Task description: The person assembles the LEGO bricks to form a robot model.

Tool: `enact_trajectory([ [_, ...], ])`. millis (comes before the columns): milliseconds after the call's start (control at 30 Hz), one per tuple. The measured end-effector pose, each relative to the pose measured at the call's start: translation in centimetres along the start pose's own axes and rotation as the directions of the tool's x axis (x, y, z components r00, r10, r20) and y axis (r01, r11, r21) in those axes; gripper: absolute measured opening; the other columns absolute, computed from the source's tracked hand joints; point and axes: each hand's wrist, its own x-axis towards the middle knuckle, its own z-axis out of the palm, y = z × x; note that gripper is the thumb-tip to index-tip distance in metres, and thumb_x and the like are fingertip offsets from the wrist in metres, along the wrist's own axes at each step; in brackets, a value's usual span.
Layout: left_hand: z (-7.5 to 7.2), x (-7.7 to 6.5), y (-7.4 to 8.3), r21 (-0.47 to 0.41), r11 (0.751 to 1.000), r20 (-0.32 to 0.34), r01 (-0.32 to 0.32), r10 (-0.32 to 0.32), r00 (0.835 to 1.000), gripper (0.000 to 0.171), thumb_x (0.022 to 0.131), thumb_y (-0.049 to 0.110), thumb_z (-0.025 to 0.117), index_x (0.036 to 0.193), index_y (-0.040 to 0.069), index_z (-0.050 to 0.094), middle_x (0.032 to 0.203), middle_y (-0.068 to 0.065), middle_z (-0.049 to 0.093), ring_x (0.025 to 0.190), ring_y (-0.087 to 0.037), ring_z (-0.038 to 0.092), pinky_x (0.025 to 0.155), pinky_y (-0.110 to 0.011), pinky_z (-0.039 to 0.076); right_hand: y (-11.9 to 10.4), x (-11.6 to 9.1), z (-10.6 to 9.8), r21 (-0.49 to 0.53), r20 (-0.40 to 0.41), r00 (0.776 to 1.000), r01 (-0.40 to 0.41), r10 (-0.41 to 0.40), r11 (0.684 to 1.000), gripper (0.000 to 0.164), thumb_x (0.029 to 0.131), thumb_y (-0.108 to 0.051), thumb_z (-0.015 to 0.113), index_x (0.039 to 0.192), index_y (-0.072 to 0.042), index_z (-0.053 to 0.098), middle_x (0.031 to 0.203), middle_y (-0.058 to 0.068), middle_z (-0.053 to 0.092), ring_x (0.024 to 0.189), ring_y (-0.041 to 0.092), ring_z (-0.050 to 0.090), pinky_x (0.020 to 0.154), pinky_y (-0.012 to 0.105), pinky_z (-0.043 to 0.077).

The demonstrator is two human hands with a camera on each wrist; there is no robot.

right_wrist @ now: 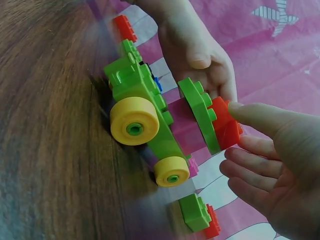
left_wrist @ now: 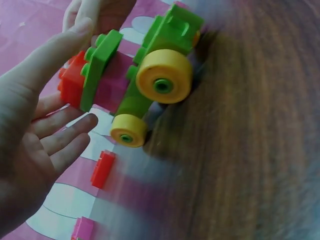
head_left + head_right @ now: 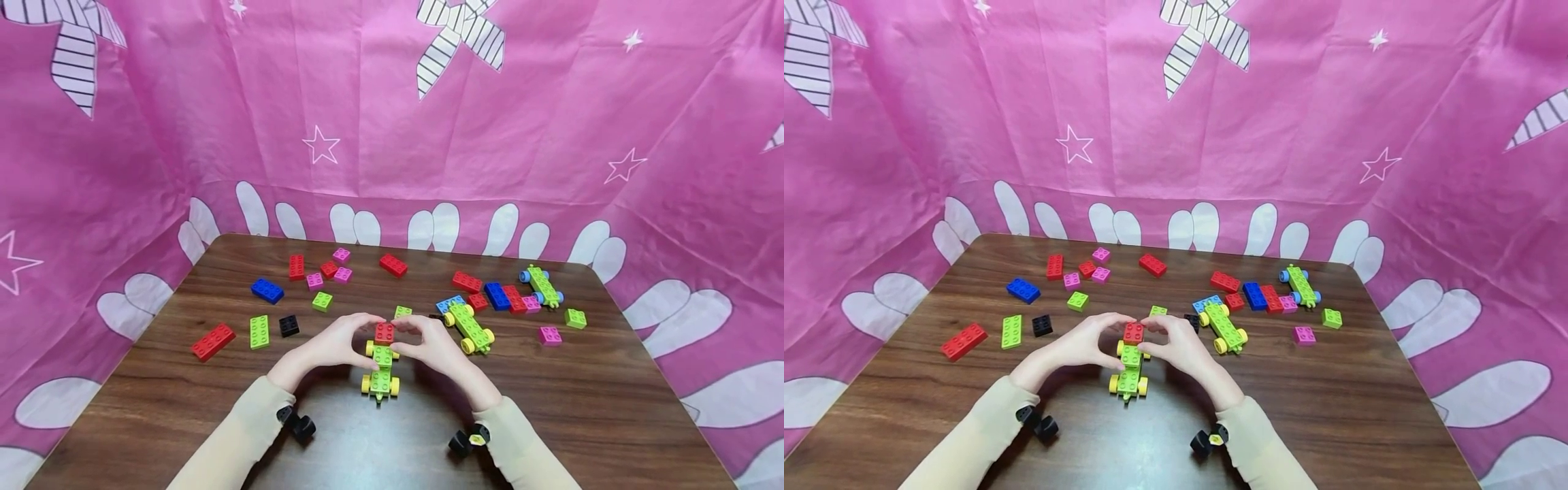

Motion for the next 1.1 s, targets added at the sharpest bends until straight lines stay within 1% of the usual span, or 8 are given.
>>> enact_trajectory([
  [133,0.4,0.0,0.1,0.011,0.999,-0.009,0.032,-0.032,0.999,0.079,0.072,0.030,0.086,0.137,0.007,0.048,0.134,-0.007,0.055,0.123,-0.023,0.053,0.103,-0.045,0.045,0.3,0.0,0.2,0.000,-0.016,1.000,0.004,-0.004,1.000,0.041,0.084,-0.027,0.075,0.118,-0.005,0.065,0.112,0.008,0.070,0.104,0.023,0.066,0.092,0.044,0.052],
  [300,0.6,0.0,0.4,0.044,0.998,-0.032,0.051,-0.050,0.998,0.080,0.070,0.031,0.087,0.136,0.007,0.048,0.132,-0.007,0.057,0.121,-0.023,0.054,0.101,-0.045,0.045,0.6,0.0,0.7,0.001,-0.037,0.999,-0.001,0.001,1.000,0.038,0.085,-0.026,0.074,0.116,-0.005,0.066,0.108,0.007,0.071,0.099,0.020,0.067,0.088,0.041,0.054],
  [467,0.7,0.0,0.5,0.051,0.997,-0.041,0.053,-0.051,0.998,0.077,0.070,0.028,0.087,0.134,0.008,0.050,0.127,-0.006,0.059,0.117,-0.021,0.056,0.099,-0.044,0.047,0.5,0.0,1.1,0.015,-0.051,0.998,-0.022,0.023,1.000,0.036,0.085,-0.026,0.074,0.115,-0.006,0.067,0.106,0.006,0.071,0.096,0.019,0.067,0.085,0.040,0.055],
  [667,0.7,-0.1,0.6,0.072,0.997,-0.049,0.040,-0.037,0.998,0.073,0.071,0.028,0.086,0.132,0.007,0.051,0.125,-0.005,0.061,0.115,-0.020,0.058,0.098,-0.043,0.048,0.5,0.0,1.2,0.013,-0.062,0.998,-0.022,0.023,1.000,0.033,0.085,-0.024,0.074,0.112,-0.006,0.067,0.103,0.005,0.072,0.094,0.018,0.068,0.083,0.037,0.056],
  [767,0.6,-0.2,0.7,0.084,0.996,-0.053,0.043,-0.039,0.998,0.073,0.071,0.028,0.085,0.132,0.007,0.052,0.125,-0.006,0.061,0.115,-0.021,0.058,0.098,-0.044,0.048,0.5,0.1,1.2,0.017,-0.062,0.998,-0.019,0.020,1.000,0.033,0.085,-0.023,0.074,0.112,-0.005,0.068,0.103,0.006,0.072,0.094,0.018,0.068,0.083,0.036,0.056],
  [933,0.1,-0.3,0.7,0.072,0.996,-0.054,0.052,-0.048,0.997,0.074,0.072,0.027,0.085,0.134,0.006,0.051,0.126,-0.007,0.061,0.115,-0.022,0.058,0.098,-0.045,0.048,0.4,0.5,1.4,0.017,-0.066,0.998,-0.011,0.012,1.000,0.032,0.085,-0.025,0.074,0.112,-0.007,0.069,0.103,0.004,0.072,0.093,0.016,0.067,0.081,0.032,0.056],
  [1100,-0.7,-0.4,0.7,0.072,0.996,-0.069,0.043,-0.039,0.997,0.075,0.073,0.025,0.084,0.136,0.004,0.049,0.129,-0.010,0.060,0.116,-0.025,0.059,0.098,-0.047,0.048,0.2,1.4,1.4,0.021,-0.066,0.998,0.019,-0.018,1.000,0.032,0.086,-0.024,0.073,0.112,-0.006,0.068,0.103,0.005,0.072,0.094,0.017,0.067,0.083,0.035,0.055],
])
